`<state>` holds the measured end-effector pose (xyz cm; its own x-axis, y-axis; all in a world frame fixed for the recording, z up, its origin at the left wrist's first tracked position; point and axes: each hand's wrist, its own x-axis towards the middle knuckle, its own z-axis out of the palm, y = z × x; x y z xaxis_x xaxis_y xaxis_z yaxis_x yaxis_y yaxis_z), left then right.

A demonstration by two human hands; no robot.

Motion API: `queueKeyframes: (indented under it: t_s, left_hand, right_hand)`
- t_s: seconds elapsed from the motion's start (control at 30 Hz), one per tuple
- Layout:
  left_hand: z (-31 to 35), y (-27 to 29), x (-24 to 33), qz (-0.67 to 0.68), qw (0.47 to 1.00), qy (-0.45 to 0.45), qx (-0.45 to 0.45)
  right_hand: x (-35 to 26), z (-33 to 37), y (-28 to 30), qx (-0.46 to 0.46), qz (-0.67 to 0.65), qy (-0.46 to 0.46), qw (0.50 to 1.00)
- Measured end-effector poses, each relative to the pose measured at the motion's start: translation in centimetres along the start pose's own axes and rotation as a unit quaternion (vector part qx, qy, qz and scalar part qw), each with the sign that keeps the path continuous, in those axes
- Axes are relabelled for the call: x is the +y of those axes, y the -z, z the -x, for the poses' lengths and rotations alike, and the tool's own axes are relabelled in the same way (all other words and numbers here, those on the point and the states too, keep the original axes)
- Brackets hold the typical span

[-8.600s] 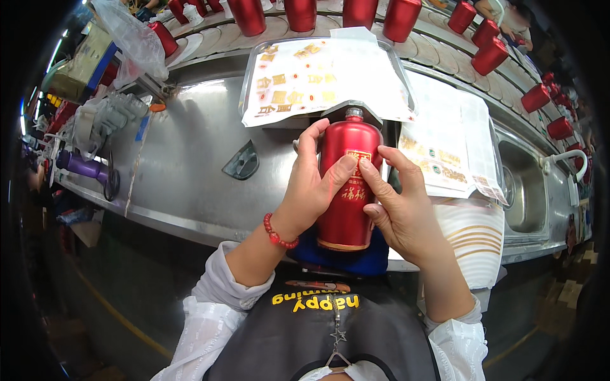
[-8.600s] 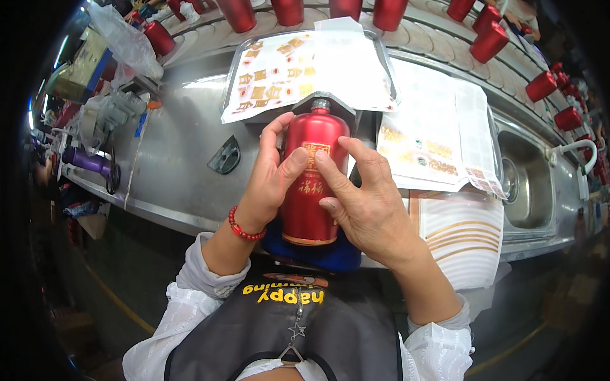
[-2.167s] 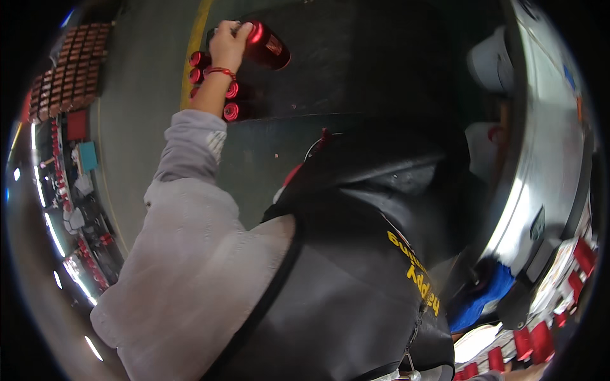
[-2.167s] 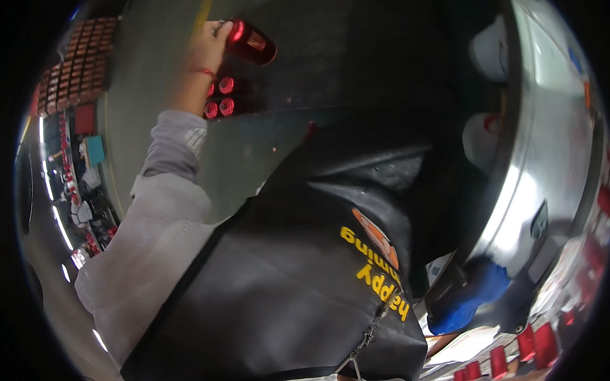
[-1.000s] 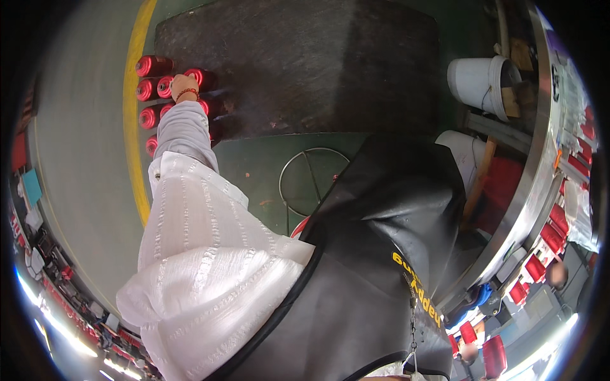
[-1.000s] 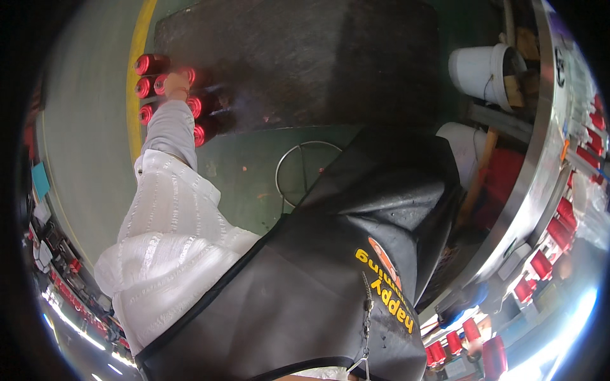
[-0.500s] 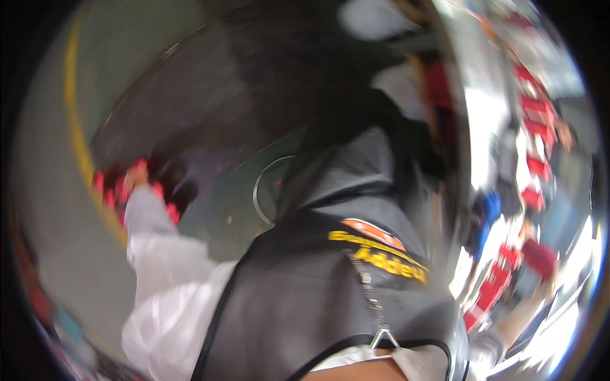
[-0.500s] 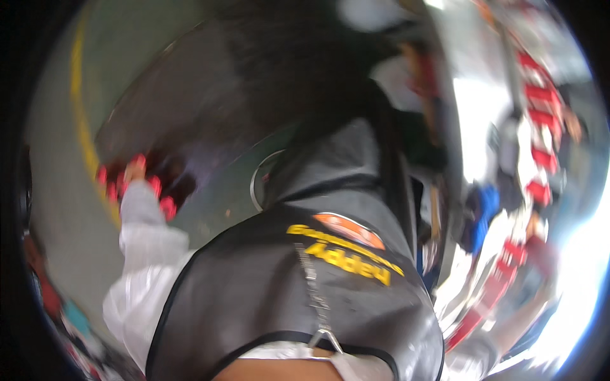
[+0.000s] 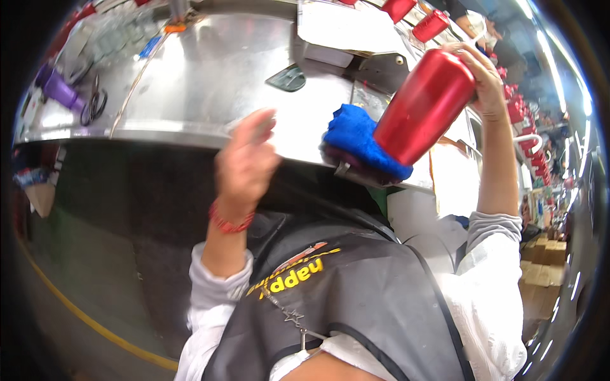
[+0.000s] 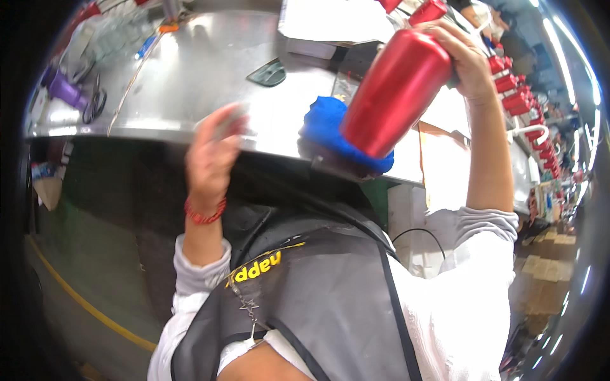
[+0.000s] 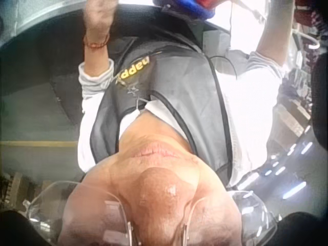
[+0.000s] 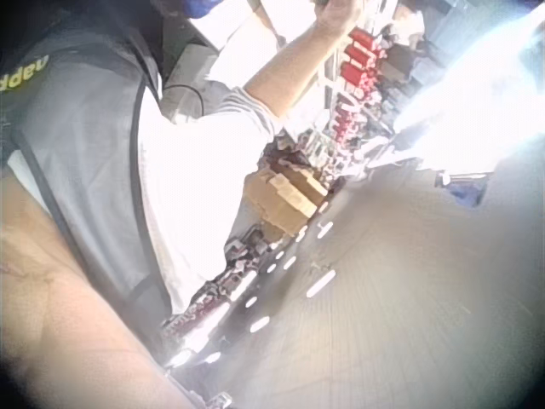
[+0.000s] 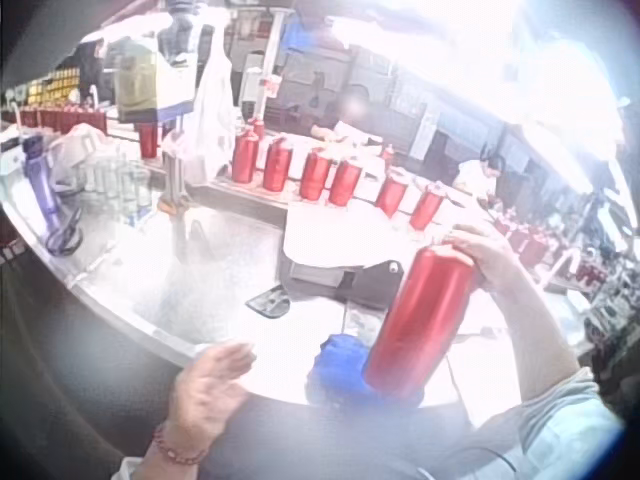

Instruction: The person applies gold decorative labels to red cylindrical containers. They peel each label from its backing, align it on the container, and smooth it with a green squeegee tool. The person handles multiple containers one at a time, repeating the labeling process.

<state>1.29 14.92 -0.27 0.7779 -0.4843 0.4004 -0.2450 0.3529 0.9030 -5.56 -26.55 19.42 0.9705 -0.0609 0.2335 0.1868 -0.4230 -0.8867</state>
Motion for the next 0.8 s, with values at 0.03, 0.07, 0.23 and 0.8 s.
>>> queueKeyframes:
  t_s: [0.03, 0.07, 0.23, 0.8]
  left_hand:
    - [-4.2, -3.6, 0.4, 0.101, 0.991, 0.008, -0.091]
    - [-7.7, -7.0, 1.7, 0.124, 0.972, 0.064, -0.19]
    - [-15.0, -13.8, -3.3, 0.177, 0.942, 0.225, -0.177]
    - [-15.9, -15.3, -5.2, -0.033, 0.975, 0.175, -0.136]
  right_hand:
    - [1.4, -0.3, -1.1, 0.008, -0.03, -0.024, 0.999]
    - [3.3, 0.0, -1.2, -0.002, -0.106, -0.077, 0.991]
    - [8.5, -0.6, -7.8, 0.183, -0.129, -0.257, 0.94]
    - [11.4, -0.3, 0.9, 0.191, 0.111, -0.126, 0.967]
